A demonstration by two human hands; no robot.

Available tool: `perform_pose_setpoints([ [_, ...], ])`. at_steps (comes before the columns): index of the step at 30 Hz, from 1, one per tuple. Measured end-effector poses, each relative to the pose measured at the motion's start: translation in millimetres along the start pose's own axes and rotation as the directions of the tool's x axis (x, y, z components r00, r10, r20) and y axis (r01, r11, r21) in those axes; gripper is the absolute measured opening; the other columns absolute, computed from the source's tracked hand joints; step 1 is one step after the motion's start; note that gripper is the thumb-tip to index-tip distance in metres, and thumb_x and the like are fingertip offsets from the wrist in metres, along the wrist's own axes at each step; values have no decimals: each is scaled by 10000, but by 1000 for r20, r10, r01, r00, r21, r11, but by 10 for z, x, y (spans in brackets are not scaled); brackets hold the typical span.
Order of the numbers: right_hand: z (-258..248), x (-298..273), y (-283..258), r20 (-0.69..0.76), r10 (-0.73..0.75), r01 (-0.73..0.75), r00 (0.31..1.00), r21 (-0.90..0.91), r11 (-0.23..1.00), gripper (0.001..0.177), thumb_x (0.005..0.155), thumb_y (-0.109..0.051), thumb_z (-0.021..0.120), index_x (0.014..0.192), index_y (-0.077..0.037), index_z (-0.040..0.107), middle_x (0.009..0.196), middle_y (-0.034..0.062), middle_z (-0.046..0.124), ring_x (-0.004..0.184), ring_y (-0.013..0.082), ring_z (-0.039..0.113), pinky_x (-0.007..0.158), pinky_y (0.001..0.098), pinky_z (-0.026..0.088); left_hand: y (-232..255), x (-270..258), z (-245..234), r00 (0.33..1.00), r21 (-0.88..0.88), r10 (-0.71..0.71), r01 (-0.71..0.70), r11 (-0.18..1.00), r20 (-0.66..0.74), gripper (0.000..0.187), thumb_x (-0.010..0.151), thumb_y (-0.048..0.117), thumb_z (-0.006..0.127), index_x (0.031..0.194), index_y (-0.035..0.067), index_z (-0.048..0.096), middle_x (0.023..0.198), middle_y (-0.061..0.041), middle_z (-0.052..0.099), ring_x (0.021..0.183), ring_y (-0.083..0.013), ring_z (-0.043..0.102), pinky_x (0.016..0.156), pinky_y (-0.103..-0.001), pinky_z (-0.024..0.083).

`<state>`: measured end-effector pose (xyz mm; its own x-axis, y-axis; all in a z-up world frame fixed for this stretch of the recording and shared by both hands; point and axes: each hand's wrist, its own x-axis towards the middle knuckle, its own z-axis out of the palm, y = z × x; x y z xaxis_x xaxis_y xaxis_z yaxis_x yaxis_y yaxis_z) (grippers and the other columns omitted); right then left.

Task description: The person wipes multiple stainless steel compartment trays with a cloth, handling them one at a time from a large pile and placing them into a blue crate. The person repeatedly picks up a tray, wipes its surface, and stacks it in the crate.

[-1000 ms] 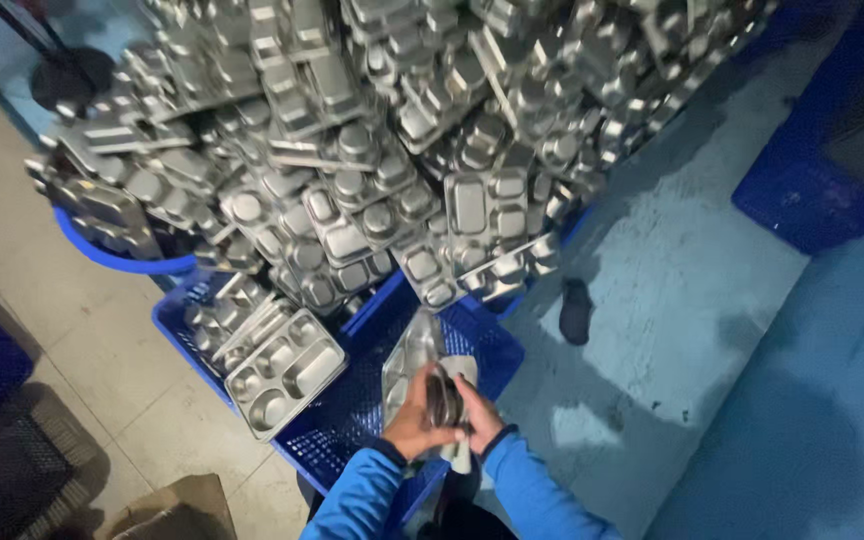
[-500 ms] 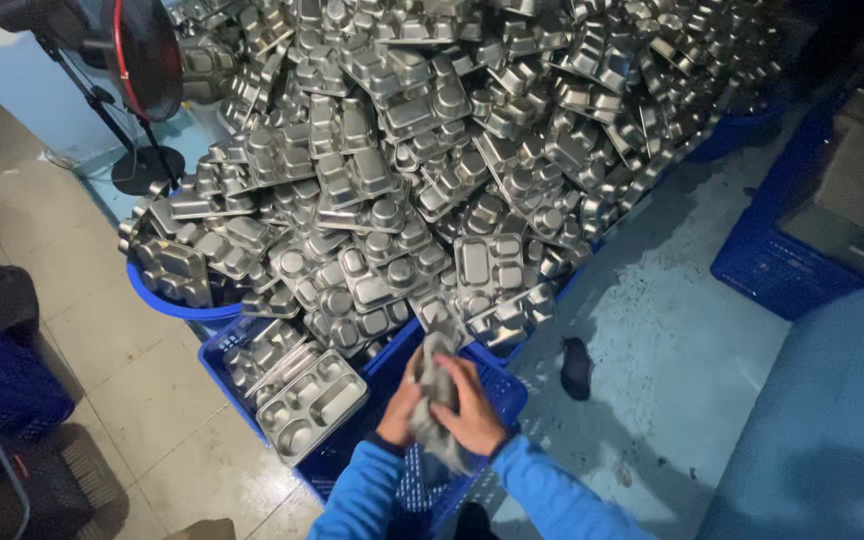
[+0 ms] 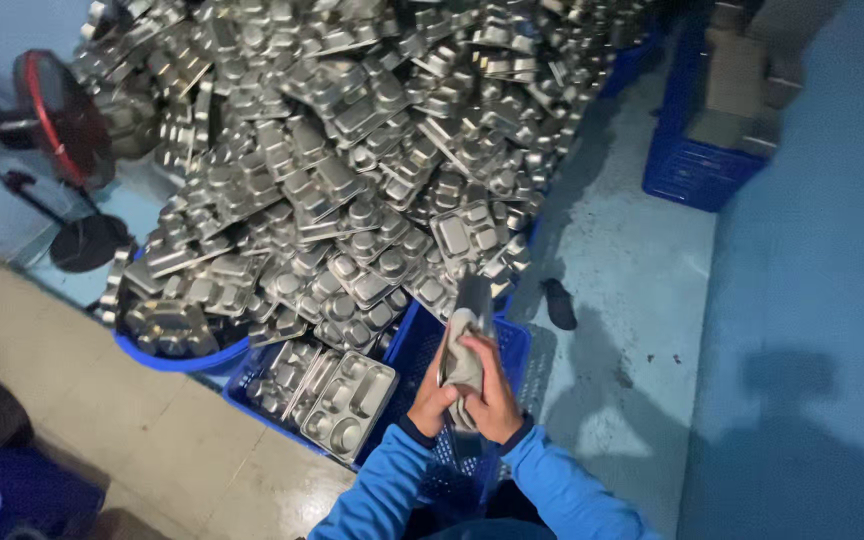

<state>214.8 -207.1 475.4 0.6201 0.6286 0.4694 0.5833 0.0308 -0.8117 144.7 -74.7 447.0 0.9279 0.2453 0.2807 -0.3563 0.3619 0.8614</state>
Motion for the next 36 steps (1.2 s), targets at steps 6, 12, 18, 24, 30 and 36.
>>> perform_pose_setpoints([
  [6,0,-291,-321,94,126,-136,988,111,985,731,972,-113,566,1600,-45,197,1615,232,295,1504,394,322,1200,421,281,330,17,32,997,-70,34,-39,997,-67,1047,810,463,704,1631,9,239,1476,-142,519,1300,-218,551,1113,-345,415],
  [12,-358,-456,-635,383,121,-1,916,-298,955,630,754,-246,877,1320,-157,615,1391,225,455,1217,359,558,1039,396,454,-103,-137,-67,981,-328,-102,44,944,-163,656,944,373,573,1364,-131,577,1240,-202,706,1104,-303,700,1009,-409,545],
  [18,-368,-893,-358,-11,454,-447,891,154,881,648,819,-117,750,1411,-64,493,1297,158,662,1212,287,645,1006,368,498,215,-34,409,966,-392,94,-186,901,-241,847,806,402,679,1556,107,416,1325,-150,622,1139,-262,652,994,-392,527],
  [24,-1018,-965,-532,-105,33,-64,994,-305,950,523,829,-16,641,1351,-41,632,1362,184,650,1275,344,627,1090,392,501,316,-172,240,986,-655,-26,-89,750,-165,862,860,444,711,1534,-20,437,1376,-240,596,1176,-383,635,1007,-521,509],
  [30,-1133,-153,-376,249,-91,206,964,-487,849,582,646,-180,791,1179,-13,628,1356,265,462,1312,485,404,1087,547,357,400,-250,476,999,-583,-52,48,811,10,922,730,362,741,1503,-23,420,1434,-227,565,1300,-370,602,1152,-496,460],
  [36,-193,-754,142,-419,221,-287,881,-101,953,639,946,-115,613,1509,59,368,1509,235,425,1392,364,446,1154,428,349,398,-280,83,990,-607,-141,102,788,-17,930,694,368,738,1468,-39,422,1416,-251,568,1270,-396,613,1106,-531,486],
])
